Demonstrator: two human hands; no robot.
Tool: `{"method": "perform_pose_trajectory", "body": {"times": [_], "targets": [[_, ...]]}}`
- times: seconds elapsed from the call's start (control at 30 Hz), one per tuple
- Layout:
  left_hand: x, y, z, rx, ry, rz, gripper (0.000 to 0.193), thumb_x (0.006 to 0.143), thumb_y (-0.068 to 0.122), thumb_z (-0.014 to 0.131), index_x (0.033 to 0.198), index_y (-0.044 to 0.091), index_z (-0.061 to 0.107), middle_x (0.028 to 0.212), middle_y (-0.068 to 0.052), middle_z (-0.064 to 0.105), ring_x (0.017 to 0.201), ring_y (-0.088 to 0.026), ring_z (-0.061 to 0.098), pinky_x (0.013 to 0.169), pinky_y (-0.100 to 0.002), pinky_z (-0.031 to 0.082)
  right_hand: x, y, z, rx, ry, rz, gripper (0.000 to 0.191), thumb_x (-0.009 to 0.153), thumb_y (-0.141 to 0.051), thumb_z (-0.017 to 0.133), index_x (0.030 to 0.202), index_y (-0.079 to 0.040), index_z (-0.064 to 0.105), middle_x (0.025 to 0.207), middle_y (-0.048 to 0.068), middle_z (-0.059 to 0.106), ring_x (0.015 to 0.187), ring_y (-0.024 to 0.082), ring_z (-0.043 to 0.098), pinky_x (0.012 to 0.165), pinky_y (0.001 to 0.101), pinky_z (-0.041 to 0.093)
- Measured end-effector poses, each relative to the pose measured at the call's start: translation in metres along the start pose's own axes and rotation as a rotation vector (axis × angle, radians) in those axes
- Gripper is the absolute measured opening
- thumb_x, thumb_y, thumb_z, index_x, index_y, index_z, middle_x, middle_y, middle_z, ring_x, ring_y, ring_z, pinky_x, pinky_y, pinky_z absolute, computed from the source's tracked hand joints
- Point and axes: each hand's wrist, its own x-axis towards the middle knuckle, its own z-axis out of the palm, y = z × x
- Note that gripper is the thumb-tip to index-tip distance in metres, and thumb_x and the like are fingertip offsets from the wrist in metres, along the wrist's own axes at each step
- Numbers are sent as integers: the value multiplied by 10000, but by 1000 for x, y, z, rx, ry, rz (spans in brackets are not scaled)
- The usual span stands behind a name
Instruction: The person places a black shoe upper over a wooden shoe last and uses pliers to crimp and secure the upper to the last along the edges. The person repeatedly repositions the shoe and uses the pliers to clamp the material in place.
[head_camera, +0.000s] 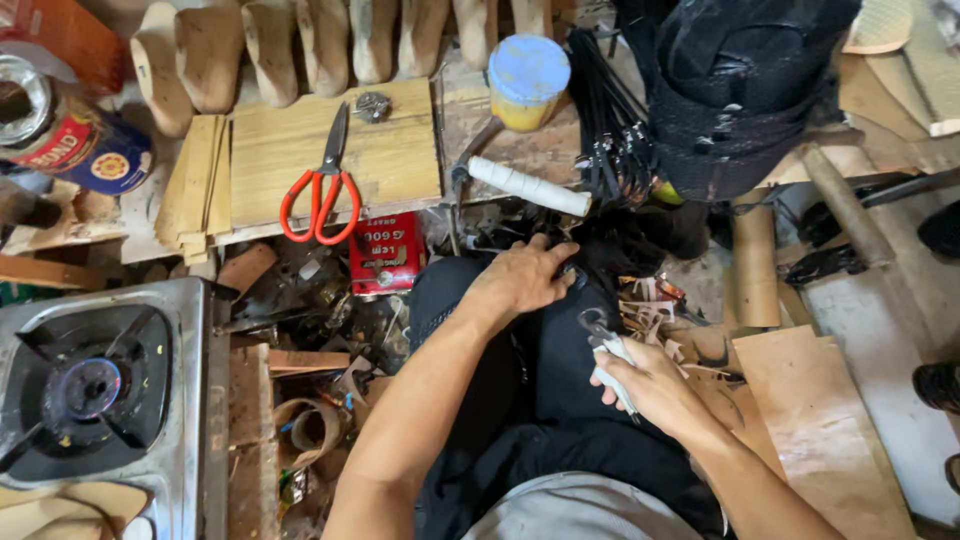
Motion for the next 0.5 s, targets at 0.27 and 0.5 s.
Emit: {"method": "perform_pose_trajectory", "body": {"times": [0.27, 0.5], "targets": [[-56, 12, 15, -496, 505, 256, 578, 921, 249, 675, 1448, 68, 520, 1501, -229, 504, 1414, -415, 492, 1180, -452, 404, -36, -36, -40, -379, 119, -418, 338, 929, -190, 636, 1222, -30, 686, 848, 132, 751, 703, 225, 699, 637, 342, 541], [-96, 39, 31, -408, 562, -60, 569, 825, 197, 711, 1364, 87, 565, 1377, -169, 575, 1240, -385, 551, 1060, -439, 450, -38, -84, -35, -1077, 44, -887, 621, 713, -54, 659, 1323, 13, 561, 1053, 142, 686, 964, 305, 666, 834, 437, 477]]}}
